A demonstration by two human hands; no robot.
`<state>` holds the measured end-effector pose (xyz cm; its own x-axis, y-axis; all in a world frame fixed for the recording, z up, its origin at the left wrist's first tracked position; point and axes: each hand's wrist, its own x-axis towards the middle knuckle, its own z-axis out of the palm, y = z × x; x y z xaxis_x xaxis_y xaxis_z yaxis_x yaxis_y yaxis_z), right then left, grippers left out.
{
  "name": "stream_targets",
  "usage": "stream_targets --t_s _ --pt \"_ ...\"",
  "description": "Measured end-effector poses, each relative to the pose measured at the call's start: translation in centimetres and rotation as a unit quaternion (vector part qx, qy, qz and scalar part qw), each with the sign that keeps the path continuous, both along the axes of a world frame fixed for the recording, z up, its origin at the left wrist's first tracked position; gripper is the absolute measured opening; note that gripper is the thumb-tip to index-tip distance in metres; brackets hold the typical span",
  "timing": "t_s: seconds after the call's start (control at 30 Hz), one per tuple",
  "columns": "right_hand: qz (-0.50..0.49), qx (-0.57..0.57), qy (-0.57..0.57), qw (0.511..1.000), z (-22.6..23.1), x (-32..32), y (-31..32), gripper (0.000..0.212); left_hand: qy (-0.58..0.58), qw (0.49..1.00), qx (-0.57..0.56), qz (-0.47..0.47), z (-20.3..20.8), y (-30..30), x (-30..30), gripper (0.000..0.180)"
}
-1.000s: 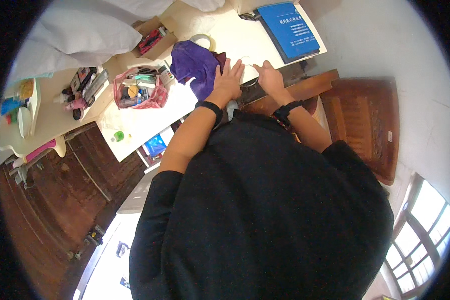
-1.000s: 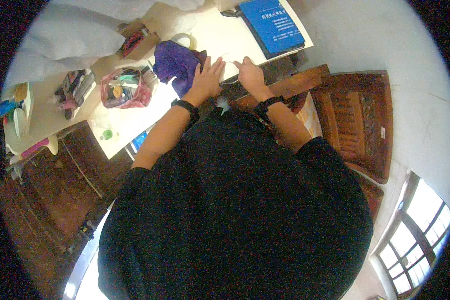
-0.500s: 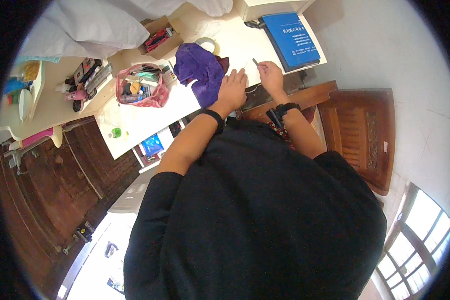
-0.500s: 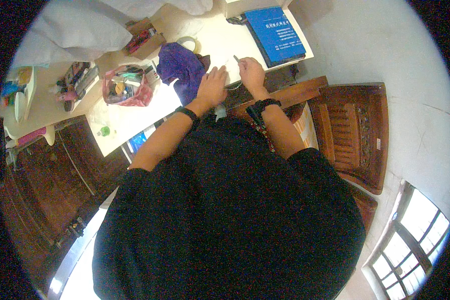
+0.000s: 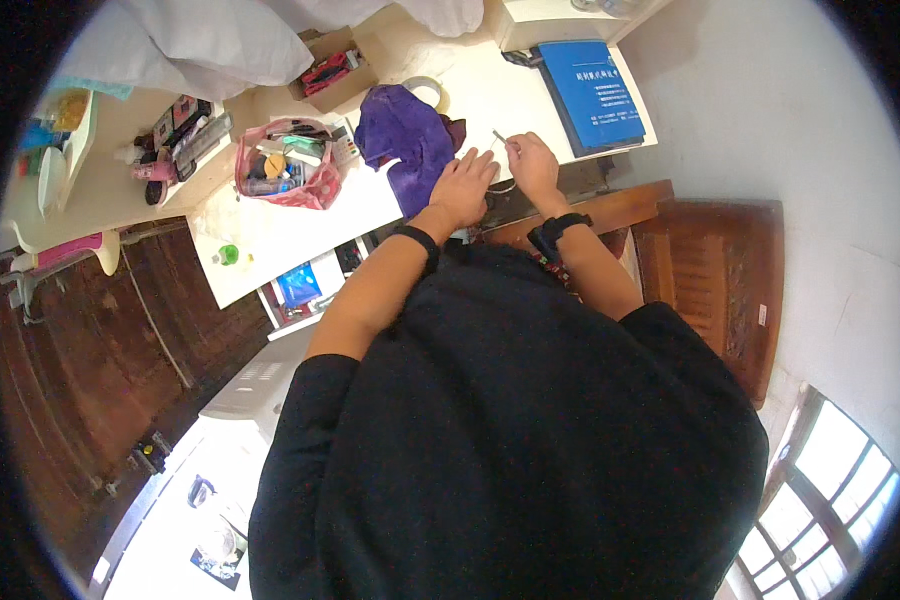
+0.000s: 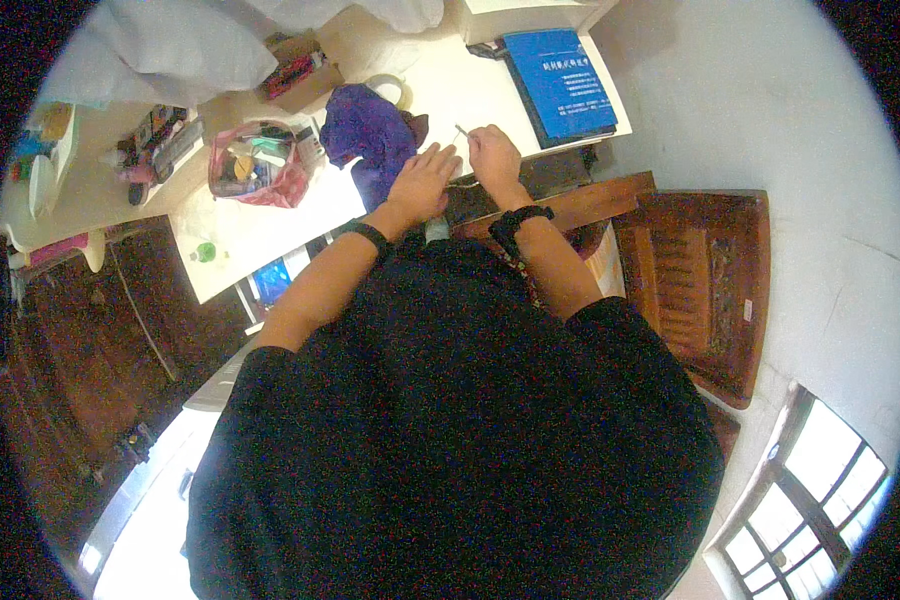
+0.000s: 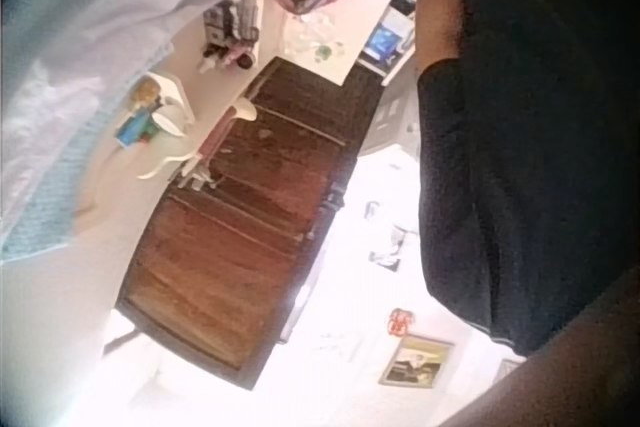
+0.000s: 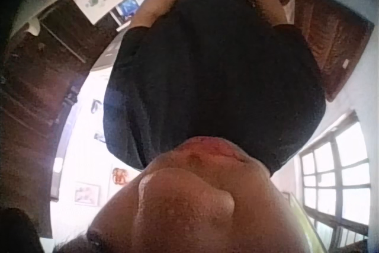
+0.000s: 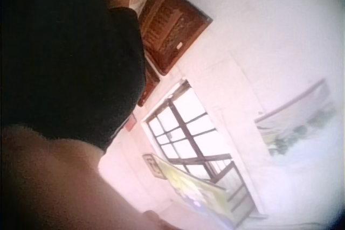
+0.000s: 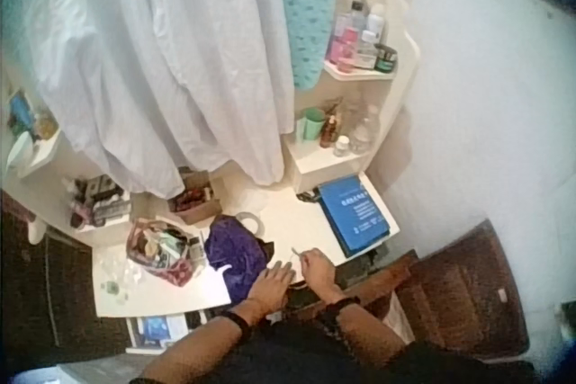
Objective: The person handles a blue elastic band and then picks up a broken burgundy bow hair clip. They use their hands to reassemble the metallic components of the clip, pressing the hinge parts together and fitting the spring mechanism back into place until the clip is functional.
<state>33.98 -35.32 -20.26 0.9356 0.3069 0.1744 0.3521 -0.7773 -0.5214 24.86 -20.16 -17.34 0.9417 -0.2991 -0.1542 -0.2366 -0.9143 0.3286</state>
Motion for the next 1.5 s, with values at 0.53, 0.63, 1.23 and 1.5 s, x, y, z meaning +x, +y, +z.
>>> stream_targets --t_s 0.53,0.63,1.23,1.5 --pt "0.015 0.012 0.042 0.999 0.2 1.6 -0.6 0.010 -0.003 1.000 -0.016 0.004 0.3 -0.1 2.0 0.064" --pt "0.005 -0.001 0.043 0.999 0.5 1.4 -0.8 0.010 -0.030 0.998 -0.048 0.013 -0.3 0.7 1.4 0.067" --pt "0.206 0.053 0.008 0.977 0.9 -0.4 -2.0 0.009 -0.080 0.993 -0.047 0.067 -1.0 3.5 -4.4 0.066" --pt "0.263 0.030 0.008 0.964 0.7 0.7 -1.5 0.007 -0.092 0.991 -0.048 0.088 -1.7 3.2 -4.3 0.063"
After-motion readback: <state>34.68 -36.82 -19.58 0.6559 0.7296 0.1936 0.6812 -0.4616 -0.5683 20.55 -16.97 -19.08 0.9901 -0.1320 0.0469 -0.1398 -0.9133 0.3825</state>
